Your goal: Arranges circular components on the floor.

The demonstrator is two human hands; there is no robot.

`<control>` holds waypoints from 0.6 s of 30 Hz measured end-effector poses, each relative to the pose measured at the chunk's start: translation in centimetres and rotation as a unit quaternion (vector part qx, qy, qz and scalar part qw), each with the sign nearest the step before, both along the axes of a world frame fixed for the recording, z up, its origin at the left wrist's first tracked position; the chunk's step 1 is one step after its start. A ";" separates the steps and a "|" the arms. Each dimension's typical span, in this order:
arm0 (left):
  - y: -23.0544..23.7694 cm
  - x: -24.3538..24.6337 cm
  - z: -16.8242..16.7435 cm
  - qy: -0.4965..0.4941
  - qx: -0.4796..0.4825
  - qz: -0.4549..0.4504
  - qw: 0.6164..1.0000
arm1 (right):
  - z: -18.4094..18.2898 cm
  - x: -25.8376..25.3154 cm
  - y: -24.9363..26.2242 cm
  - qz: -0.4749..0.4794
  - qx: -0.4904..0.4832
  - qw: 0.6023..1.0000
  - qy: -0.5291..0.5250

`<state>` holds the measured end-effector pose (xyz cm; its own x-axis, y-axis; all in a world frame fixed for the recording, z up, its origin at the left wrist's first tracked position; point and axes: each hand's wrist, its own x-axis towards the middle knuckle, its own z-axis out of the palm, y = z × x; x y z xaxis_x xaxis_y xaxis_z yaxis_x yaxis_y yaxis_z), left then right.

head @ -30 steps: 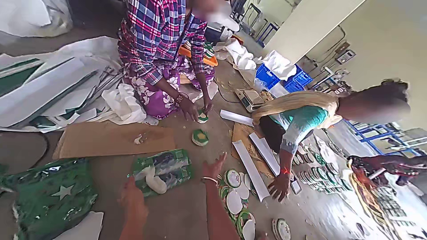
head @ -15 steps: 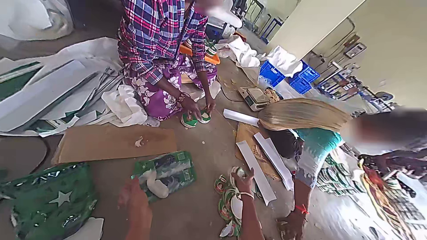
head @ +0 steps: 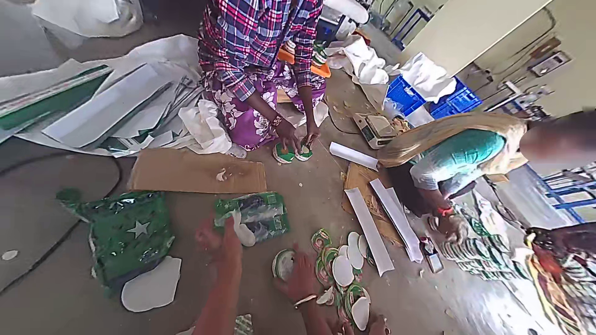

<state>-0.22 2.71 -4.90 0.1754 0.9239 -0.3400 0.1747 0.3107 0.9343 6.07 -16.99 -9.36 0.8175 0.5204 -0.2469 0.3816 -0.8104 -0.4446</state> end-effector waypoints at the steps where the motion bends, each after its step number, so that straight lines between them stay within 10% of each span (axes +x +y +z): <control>1: -0.3 0.1 -0.2 -0.020 0.015 -0.019 1.000 | -0.8 -0.8 -0.2 0.005 -0.006 0.999 -0.031; 4: -0.7 0.6 -0.2 -0.116 -0.016 -0.131 0.984 | -2.3 -2.5 -1.8 -0.048 0.153 0.981 -0.112; 11: -2.7 1.5 -2.0 -0.070 0.022 -0.363 0.929 | -0.9 -5.4 -4.9 -0.181 0.178 0.967 -0.013; 18: -6.7 2.6 -4.5 0.201 -0.032 -0.628 0.751 | -1.8 -2.0 -2.7 -0.352 0.257 0.886 0.157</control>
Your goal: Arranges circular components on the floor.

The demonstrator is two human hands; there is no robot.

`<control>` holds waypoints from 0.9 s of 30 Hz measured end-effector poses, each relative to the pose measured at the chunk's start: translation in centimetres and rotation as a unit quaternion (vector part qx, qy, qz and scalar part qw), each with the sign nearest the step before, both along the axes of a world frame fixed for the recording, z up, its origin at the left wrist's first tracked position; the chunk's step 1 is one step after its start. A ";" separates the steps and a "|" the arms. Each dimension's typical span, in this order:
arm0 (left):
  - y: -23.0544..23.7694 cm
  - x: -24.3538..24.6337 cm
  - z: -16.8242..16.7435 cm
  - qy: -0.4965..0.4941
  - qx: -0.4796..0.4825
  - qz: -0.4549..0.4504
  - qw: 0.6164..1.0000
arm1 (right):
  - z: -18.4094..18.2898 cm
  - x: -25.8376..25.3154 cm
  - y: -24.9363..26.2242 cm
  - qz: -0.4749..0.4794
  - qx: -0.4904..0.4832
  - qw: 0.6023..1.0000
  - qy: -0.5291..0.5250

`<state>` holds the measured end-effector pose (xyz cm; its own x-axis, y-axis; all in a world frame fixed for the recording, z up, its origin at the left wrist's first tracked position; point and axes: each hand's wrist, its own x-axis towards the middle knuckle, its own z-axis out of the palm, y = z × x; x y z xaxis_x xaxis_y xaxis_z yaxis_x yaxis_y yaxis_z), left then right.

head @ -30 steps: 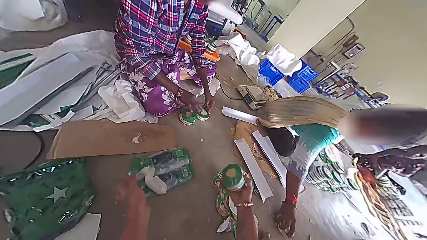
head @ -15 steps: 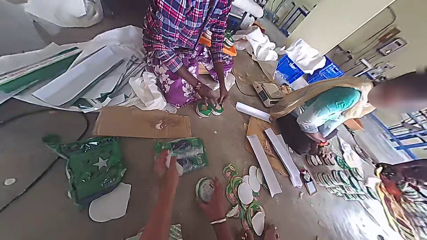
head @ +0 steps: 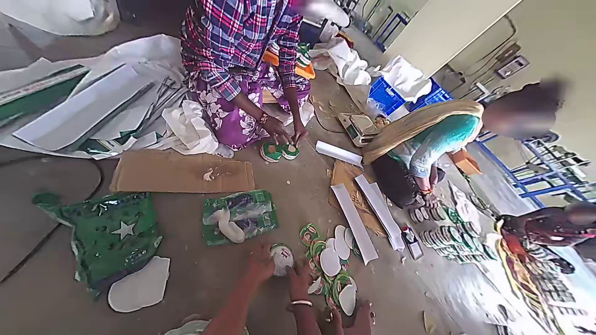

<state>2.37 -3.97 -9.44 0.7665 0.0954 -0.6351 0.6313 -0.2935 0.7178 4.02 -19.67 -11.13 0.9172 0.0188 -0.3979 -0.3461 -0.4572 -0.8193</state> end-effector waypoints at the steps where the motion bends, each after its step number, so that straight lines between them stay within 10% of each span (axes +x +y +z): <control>1: 0.0 0.0 0.0 0.005 -0.004 0.003 1.000 | 0.0 0.3 0.4 -0.020 0.001 1.000 0.008; 5: 0.2 -0.2 0.4 -0.008 -0.098 0.062 0.993 | 1.7 0.9 0.3 -0.055 0.046 0.997 -0.006; 10: 0.9 0.0 1.4 -0.074 -0.208 0.103 0.970 | 2.2 -2.3 -1.5 0.216 -0.059 0.896 -0.384; 16: 1.3 -0.3 0.6 -0.089 -0.118 0.036 0.988 | 1.1 -4.1 -4.1 0.206 -0.188 0.935 -0.220; 23: 1.7 -0.1 1.6 -0.029 -0.071 -0.025 0.997 | 1.5 -5.4 -1.7 0.318 -0.365 0.796 -0.363; 27: 1.8 -0.1 1.7 -0.024 -0.051 -0.034 0.998 | 3.9 -5.4 -0.8 0.336 -0.407 0.792 -0.306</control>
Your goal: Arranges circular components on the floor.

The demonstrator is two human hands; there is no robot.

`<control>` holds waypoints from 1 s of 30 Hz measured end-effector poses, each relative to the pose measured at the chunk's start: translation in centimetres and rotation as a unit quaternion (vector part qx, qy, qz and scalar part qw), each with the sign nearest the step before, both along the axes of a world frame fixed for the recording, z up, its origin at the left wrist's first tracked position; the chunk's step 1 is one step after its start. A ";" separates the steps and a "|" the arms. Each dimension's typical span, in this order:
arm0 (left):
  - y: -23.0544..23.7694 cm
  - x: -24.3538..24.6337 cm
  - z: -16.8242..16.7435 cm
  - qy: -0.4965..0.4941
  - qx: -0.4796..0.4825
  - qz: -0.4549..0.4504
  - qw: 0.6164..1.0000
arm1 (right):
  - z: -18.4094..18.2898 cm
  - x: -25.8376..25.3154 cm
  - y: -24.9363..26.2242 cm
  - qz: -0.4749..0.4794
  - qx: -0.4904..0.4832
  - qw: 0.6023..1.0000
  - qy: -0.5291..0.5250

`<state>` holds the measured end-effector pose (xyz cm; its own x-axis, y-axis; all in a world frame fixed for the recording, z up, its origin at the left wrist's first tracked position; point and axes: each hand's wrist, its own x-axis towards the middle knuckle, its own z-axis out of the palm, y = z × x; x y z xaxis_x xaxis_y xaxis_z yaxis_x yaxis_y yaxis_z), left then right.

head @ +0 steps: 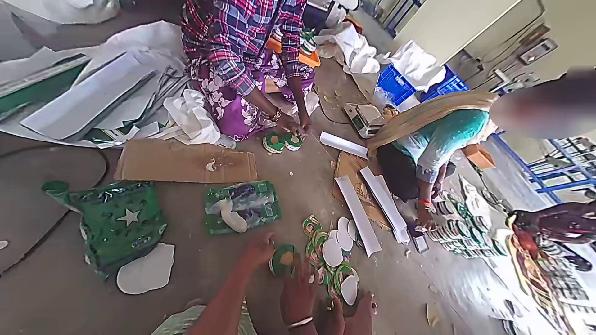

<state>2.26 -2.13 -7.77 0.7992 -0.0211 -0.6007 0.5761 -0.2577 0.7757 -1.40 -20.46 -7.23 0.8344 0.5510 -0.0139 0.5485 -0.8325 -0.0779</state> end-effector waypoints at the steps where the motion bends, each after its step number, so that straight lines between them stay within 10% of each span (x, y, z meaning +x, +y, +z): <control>1: 0.0 0.0 -0.1 -0.001 0.003 -0.001 1.000 | 0.4 0.3 -0.1 -0.017 -0.005 1.000 -0.003; 30: -1.0 -0.1 -0.5 0.053 0.010 -0.067 0.996 | 0.7 3.8 -1.2 -0.150 -0.133 0.965 0.167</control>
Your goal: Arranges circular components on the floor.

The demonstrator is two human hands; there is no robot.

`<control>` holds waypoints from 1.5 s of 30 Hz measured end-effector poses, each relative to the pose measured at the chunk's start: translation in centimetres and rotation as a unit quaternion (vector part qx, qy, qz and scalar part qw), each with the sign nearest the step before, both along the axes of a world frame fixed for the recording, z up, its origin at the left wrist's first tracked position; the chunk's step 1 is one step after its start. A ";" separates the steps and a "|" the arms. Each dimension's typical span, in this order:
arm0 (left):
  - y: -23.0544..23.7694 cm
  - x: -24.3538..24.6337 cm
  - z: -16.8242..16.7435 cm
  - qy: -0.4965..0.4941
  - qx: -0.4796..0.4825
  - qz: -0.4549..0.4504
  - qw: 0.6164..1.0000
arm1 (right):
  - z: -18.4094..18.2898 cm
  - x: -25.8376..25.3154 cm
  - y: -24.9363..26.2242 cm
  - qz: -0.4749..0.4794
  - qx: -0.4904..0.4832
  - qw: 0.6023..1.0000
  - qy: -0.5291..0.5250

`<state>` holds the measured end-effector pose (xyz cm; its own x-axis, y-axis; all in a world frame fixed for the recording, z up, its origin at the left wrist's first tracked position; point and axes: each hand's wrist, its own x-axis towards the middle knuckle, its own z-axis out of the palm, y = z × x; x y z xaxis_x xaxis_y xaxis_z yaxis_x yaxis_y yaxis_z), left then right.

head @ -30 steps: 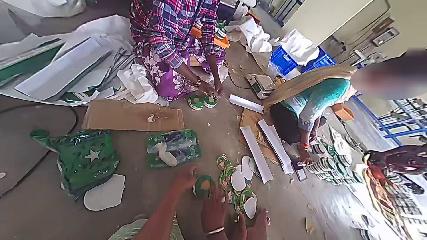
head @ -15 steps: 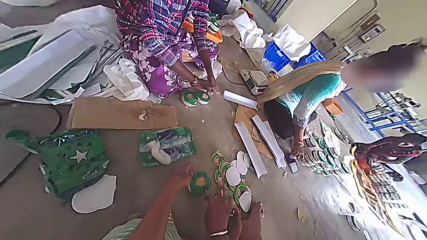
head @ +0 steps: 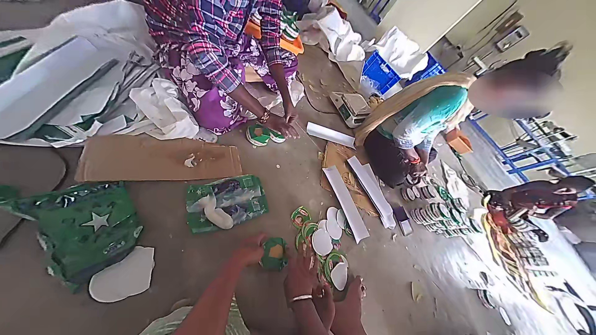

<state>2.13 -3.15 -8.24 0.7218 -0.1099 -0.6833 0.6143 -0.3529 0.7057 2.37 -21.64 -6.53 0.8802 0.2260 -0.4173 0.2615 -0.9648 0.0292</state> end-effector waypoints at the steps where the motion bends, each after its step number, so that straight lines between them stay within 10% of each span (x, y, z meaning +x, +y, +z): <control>1: 0.1 -0.1 0.0 -0.003 -0.001 0.004 1.000 | 0.3 0.4 0.3 0.003 -0.008 1.000 0.004; 13: 0.3 -0.2 0.0 -0.012 -0.010 -0.006 1.000 | -0.7 0.5 2.7 -0.084 0.242 0.967 -0.007; 30: 0.3 0.1 1.2 0.050 -0.010 0.040 0.998 | -2.9 -1.7 3.5 0.019 0.103 0.994 -0.040; 45: 0.3 -0.2 0.9 0.044 -0.028 0.073 0.996 | -2.4 -1.7 2.8 -0.090 0.311 0.946 -0.028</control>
<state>1.96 -2.86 -7.38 0.6702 -0.0467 -0.7407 0.7170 -0.2172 0.6624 0.68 -18.83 -8.88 0.9444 0.2571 -0.2049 0.1065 -0.8288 -0.5493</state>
